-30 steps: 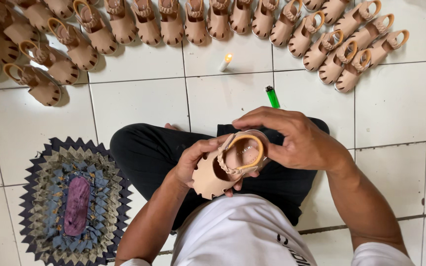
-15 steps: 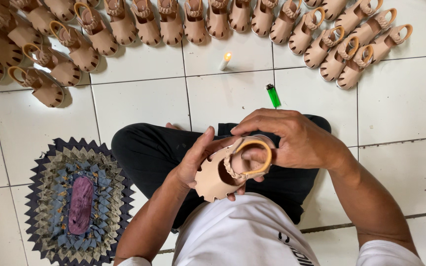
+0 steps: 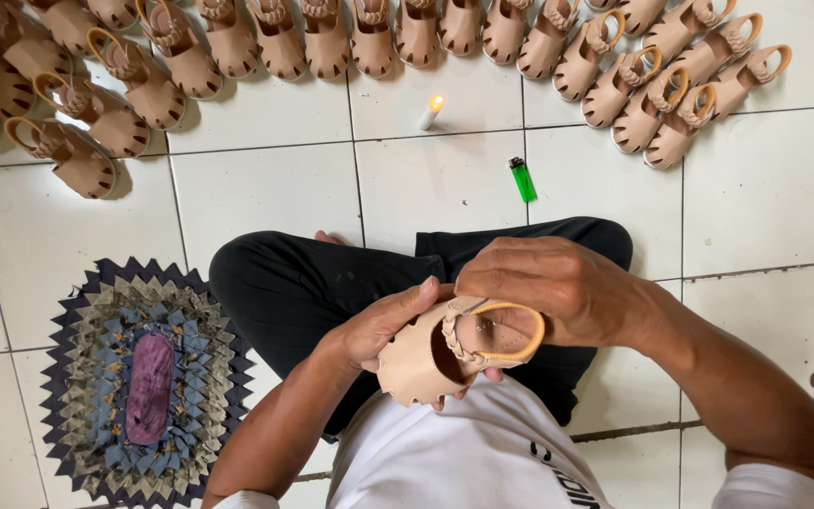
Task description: The person sits on the floor among rows of children's sandals, lights a candle with a lighter, and holds each sandal over the candle flame to melt and smooth its edges. They press the treated edges by hand, then place the sandal back in the row and pick up the next one.
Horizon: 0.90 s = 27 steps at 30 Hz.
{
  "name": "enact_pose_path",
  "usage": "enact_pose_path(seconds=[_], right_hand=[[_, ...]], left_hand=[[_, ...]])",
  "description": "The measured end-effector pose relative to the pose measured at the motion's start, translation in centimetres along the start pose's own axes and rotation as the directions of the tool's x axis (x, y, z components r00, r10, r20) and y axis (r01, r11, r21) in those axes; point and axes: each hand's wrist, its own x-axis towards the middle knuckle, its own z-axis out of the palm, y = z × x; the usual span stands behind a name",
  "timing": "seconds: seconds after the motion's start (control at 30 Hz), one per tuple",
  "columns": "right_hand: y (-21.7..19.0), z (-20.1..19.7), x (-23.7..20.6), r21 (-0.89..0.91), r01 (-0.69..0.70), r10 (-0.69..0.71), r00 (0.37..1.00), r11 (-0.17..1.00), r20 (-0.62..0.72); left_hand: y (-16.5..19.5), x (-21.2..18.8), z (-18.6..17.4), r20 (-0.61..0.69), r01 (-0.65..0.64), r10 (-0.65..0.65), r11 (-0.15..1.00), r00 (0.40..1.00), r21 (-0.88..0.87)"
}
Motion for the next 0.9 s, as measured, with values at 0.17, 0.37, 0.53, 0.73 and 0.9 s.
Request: enact_pose_path(seconds=[0.17,0.37,0.53,0.73,0.9], right_hand=[[-0.6,0.1,-0.4,-0.196,0.059,-0.044,0.996,0.979,0.081],[-0.3,0.7,0.1,-0.212,0.02,0.0,0.996,0.977,0.091],[-1.0,0.3,0.3,-0.22,0.086,-0.071,0.995,0.972,0.075],[-0.7,0.9,0.4,-0.202,0.057,-0.041,0.996,0.978,0.085],[0.3,1.4,-0.1,-0.219,0.05,-0.018,0.989,0.974,0.146]], left_hand=[[0.0,-0.2,0.1,-0.021,0.051,-0.051,0.999,0.999,0.019],[-0.3,-0.2,-0.2,0.007,0.06,-0.06,0.998,0.998,-0.038],[-0.2,-0.6,-0.6,-0.01,0.041,-0.041,0.999,0.999,-0.007],[-0.5,-0.5,-1.1,0.0,0.049,-0.049,0.999,0.999,0.005],[-0.7,-0.5,-1.4,-0.027,0.035,-0.036,0.999,0.999,-0.018]])
